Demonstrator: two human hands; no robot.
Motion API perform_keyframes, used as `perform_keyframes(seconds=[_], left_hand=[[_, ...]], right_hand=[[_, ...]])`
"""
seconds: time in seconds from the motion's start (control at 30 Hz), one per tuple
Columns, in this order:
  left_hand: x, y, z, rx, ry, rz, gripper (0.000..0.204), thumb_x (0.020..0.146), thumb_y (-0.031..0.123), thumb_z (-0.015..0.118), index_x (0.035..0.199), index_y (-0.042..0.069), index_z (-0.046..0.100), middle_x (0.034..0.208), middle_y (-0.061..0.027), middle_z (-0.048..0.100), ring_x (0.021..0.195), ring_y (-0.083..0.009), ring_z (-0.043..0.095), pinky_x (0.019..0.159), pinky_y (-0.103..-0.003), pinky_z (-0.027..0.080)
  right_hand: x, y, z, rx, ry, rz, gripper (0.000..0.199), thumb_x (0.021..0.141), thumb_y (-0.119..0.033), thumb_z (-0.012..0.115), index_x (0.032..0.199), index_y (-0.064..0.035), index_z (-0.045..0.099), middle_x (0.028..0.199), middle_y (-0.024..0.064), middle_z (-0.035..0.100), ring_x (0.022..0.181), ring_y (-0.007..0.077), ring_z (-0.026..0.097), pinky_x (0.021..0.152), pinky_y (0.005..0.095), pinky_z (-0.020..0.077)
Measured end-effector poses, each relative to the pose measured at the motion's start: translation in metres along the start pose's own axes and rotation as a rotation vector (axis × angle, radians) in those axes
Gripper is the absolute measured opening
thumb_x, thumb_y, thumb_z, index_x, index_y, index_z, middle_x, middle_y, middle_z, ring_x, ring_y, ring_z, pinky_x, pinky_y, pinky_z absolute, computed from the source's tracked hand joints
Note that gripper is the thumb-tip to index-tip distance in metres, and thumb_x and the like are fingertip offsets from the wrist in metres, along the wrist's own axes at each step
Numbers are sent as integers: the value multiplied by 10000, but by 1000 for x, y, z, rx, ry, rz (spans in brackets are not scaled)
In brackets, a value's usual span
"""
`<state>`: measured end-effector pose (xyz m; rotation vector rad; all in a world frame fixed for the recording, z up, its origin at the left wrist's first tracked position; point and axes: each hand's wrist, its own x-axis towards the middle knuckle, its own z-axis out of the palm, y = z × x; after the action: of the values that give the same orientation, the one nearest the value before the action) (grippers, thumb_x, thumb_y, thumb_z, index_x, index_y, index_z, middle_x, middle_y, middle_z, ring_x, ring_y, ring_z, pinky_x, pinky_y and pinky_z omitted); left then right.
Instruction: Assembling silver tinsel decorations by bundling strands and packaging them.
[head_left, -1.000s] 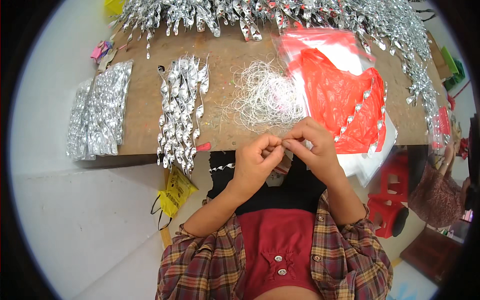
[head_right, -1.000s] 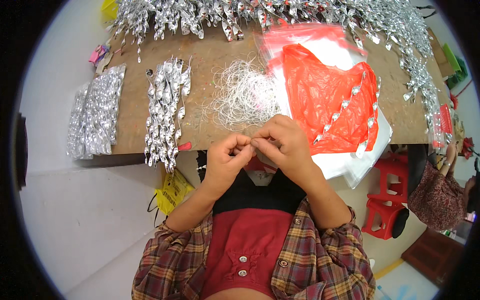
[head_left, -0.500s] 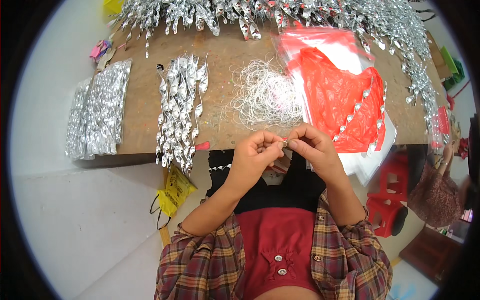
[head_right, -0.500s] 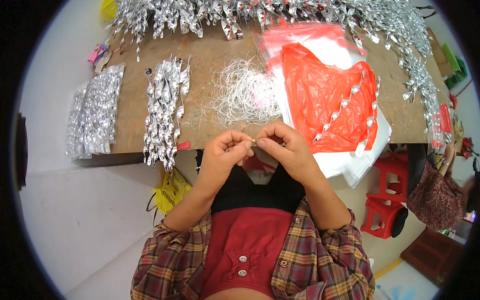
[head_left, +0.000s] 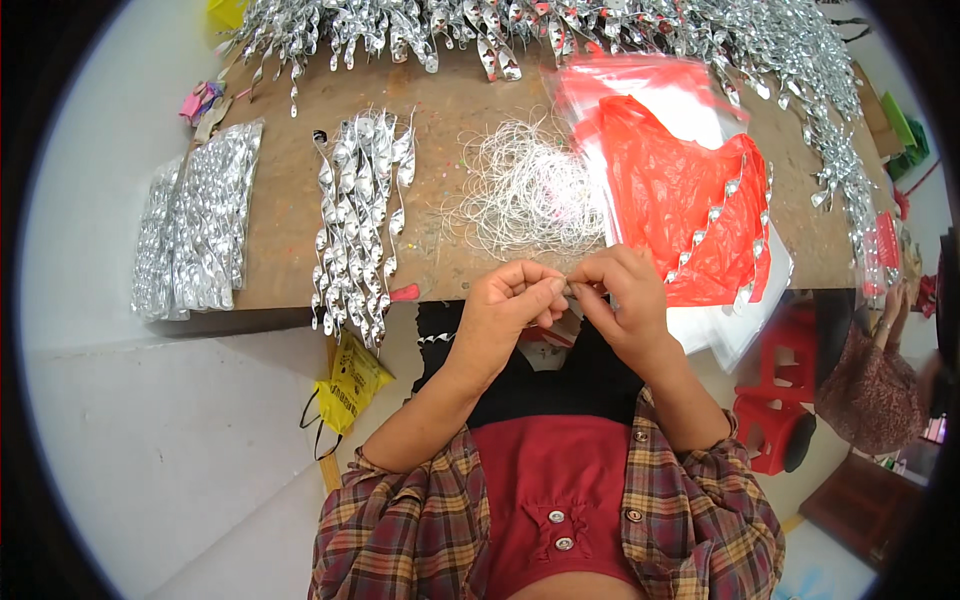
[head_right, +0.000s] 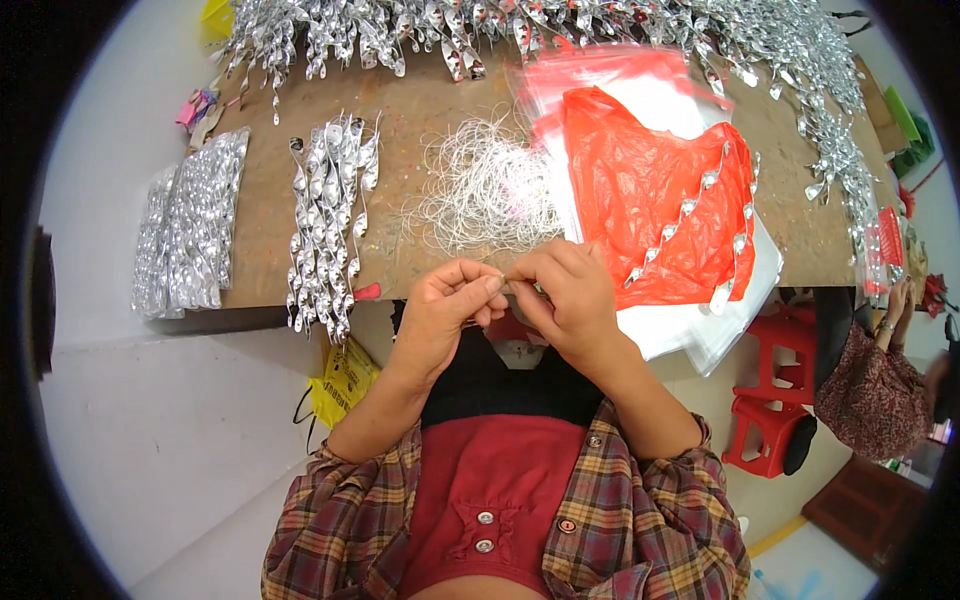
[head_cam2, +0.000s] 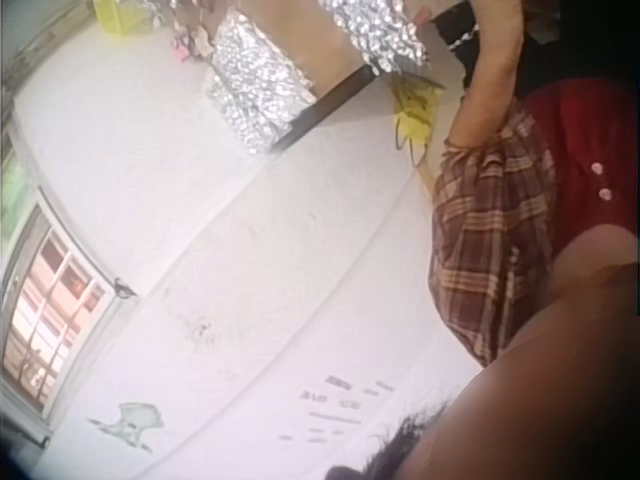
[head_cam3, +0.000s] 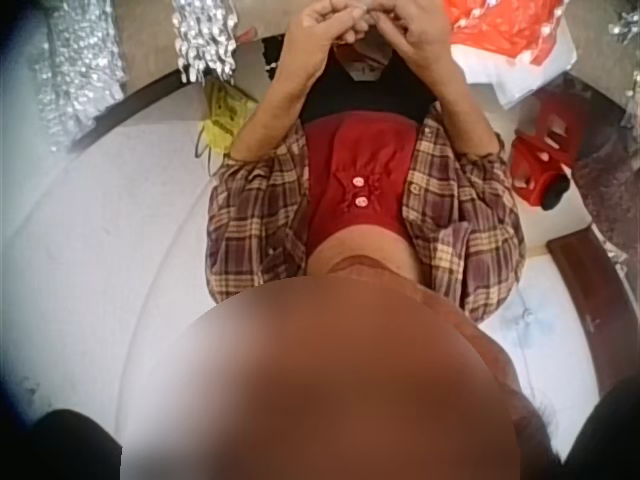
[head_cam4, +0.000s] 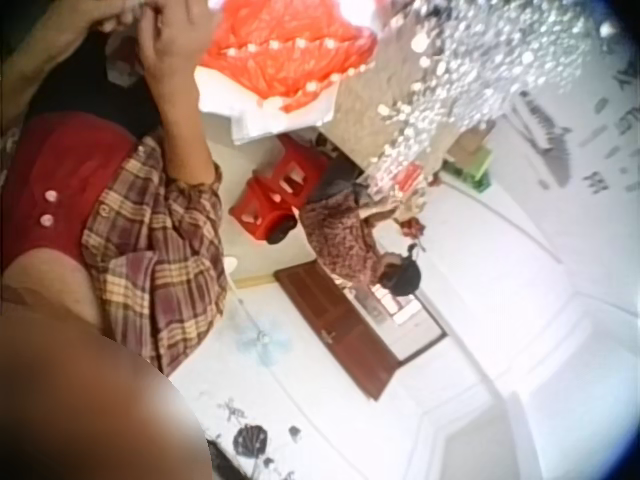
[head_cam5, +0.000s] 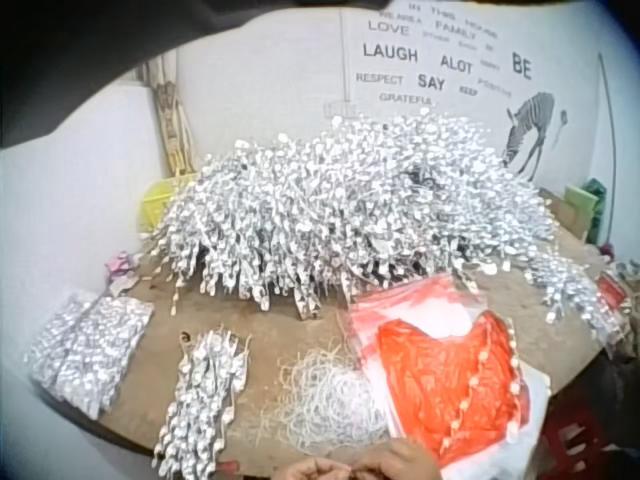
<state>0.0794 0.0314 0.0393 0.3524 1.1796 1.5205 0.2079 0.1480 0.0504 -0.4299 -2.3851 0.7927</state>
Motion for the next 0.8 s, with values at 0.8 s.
perform_keyframes(seconds=[0.8], left_hand=[[0, -2, 1, -165, -6, 38, 92, 858, 100, 588, 895, 15, 595, 678, -27, 584, 546, -47, 467, 552, -181, 408]], right_hand=[[-6, 2, 11, 51, 161, -74, 171, 721, -64, 692, 875, -109, 635, 783, 11, 608, 683, 164, 547, 660, 299, 348]])
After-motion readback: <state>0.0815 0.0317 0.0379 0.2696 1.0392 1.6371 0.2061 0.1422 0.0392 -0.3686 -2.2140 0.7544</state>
